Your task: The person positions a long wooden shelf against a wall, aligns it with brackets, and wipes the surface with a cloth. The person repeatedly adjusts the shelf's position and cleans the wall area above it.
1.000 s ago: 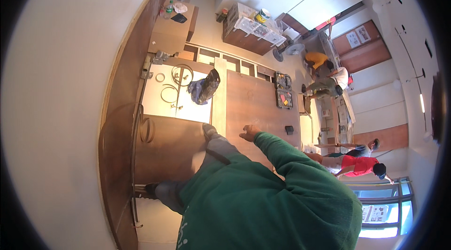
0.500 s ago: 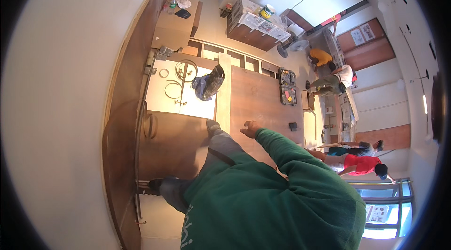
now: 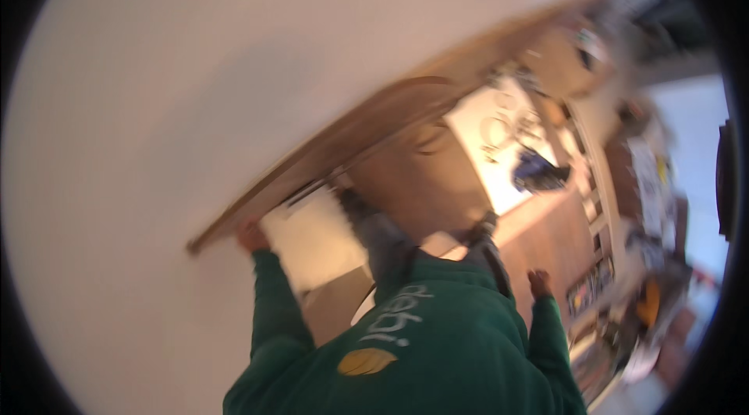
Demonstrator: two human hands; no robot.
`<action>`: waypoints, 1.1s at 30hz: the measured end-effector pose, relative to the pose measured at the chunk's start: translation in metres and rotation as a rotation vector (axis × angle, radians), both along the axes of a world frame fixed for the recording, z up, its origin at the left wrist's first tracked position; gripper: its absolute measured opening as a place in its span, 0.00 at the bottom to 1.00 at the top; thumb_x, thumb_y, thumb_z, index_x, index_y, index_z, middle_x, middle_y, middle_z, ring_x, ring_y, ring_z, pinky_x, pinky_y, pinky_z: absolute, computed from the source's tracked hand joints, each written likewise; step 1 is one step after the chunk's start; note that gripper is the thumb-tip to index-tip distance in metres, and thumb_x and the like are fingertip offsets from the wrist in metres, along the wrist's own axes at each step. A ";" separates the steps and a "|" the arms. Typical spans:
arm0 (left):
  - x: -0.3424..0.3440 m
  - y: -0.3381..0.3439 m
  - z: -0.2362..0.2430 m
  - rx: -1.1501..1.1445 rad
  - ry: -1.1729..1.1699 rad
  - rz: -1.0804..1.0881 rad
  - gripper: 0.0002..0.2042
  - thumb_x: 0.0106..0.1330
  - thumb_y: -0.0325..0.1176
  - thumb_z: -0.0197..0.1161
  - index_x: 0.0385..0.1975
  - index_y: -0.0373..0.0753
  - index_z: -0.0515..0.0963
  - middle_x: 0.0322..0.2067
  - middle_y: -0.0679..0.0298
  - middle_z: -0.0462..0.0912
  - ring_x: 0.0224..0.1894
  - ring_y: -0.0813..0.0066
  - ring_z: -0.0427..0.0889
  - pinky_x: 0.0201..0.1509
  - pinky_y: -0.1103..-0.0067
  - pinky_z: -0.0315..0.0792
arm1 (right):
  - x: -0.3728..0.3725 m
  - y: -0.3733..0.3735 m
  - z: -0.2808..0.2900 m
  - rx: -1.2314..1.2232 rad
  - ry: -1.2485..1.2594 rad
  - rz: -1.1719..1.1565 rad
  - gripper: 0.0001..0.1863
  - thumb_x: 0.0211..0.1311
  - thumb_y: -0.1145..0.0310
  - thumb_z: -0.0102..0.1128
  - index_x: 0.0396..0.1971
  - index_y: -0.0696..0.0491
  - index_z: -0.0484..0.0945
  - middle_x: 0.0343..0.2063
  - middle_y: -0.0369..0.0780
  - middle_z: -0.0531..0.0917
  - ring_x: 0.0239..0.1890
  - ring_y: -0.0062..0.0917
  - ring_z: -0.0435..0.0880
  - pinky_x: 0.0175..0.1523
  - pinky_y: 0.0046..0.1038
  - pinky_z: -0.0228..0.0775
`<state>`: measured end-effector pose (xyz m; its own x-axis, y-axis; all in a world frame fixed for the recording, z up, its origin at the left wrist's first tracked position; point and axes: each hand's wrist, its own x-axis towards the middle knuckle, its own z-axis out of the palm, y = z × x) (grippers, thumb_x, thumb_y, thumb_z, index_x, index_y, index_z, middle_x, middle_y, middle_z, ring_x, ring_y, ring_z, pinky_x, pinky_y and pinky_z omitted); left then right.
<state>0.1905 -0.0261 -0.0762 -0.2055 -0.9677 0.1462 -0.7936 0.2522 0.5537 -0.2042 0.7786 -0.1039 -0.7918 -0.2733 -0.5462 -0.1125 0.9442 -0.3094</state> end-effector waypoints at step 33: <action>-0.040 -0.001 0.075 -0.052 -0.416 -0.201 0.23 0.55 0.25 0.58 0.54 0.41 0.73 0.54 0.56 0.75 0.60 0.51 0.71 0.66 0.61 0.67 | -0.045 -0.017 0.025 0.012 -0.363 -0.460 0.24 0.63 0.53 0.64 0.50 0.56 0.79 0.31 0.39 0.81 0.26 0.24 0.76 0.27 0.31 0.71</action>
<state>0.1509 -0.0266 -0.0016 -0.4401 -0.8961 0.0584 -0.8780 0.4430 0.1811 -0.2490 0.7612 -0.0787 -0.5893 0.0622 -0.8055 0.4210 0.8746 -0.2405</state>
